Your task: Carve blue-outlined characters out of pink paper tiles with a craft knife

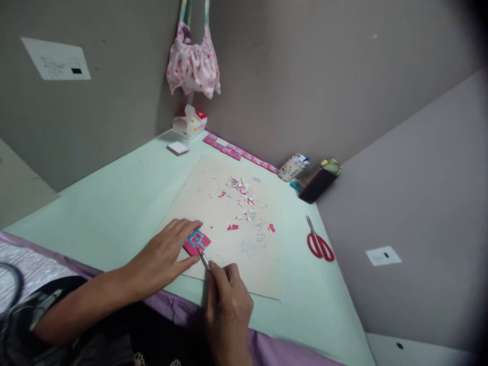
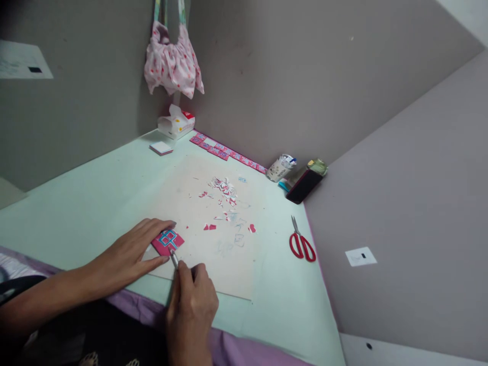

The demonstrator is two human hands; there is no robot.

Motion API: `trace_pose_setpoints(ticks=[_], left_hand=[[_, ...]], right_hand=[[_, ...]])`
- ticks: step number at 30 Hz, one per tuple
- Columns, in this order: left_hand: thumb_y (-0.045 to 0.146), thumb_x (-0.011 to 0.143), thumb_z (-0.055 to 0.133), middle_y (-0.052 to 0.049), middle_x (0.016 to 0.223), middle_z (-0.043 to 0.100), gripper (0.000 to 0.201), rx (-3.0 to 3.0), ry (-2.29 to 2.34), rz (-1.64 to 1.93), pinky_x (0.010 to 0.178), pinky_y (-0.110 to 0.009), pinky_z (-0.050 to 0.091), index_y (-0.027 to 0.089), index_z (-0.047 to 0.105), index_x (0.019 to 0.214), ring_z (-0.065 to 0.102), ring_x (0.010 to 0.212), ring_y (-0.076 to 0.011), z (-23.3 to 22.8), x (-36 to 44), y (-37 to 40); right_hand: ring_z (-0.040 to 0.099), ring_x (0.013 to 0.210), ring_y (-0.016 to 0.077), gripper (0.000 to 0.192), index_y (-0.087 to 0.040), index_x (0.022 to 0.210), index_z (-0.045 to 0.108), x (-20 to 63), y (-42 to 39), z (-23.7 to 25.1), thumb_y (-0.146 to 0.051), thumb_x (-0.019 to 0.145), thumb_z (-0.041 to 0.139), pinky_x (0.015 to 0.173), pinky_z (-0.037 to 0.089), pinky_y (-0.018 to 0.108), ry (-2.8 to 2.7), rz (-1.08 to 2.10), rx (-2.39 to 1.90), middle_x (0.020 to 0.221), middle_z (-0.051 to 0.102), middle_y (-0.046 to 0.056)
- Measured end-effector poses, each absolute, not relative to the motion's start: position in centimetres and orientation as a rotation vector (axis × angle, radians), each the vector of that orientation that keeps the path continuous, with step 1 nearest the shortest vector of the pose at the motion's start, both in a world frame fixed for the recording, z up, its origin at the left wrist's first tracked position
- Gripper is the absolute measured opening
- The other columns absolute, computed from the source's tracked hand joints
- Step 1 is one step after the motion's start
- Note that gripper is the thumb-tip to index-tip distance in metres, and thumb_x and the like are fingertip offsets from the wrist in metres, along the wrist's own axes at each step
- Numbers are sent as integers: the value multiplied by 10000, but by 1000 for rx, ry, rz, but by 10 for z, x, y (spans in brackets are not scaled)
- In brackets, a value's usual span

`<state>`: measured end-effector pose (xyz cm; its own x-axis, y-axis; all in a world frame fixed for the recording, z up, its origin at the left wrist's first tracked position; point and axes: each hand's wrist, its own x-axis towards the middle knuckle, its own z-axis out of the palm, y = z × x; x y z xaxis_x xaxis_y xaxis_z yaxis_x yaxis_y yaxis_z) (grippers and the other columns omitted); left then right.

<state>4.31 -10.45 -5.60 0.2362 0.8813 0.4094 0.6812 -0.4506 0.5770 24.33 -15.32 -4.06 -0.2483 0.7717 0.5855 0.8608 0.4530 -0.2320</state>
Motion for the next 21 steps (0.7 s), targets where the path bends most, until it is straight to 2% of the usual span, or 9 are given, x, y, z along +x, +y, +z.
trace_pose_setpoints(ticks=[13,21], left_hand=[[412,1014,556,-100,1360,663,505,2211,1471,1019,1112,-471,487,235,490,1483,588,1264,-307,-54,44,-104],[385,1026,540,-99,1354,654,479,2204,1450,1009,1099,-468,494,234,468,1475,592,1252,-294,-52,43,-105]], right_hand=[[595,568,154,281,-182,1155,731,241,-153,-38,-213,1115,455,523,393,275,-2039,-144,-1358,769,594,22],[653,631,140,258,-159,1201,706,245,-151,-37,-168,1099,469,563,492,225,-1885,41,-1302,849,644,42]])
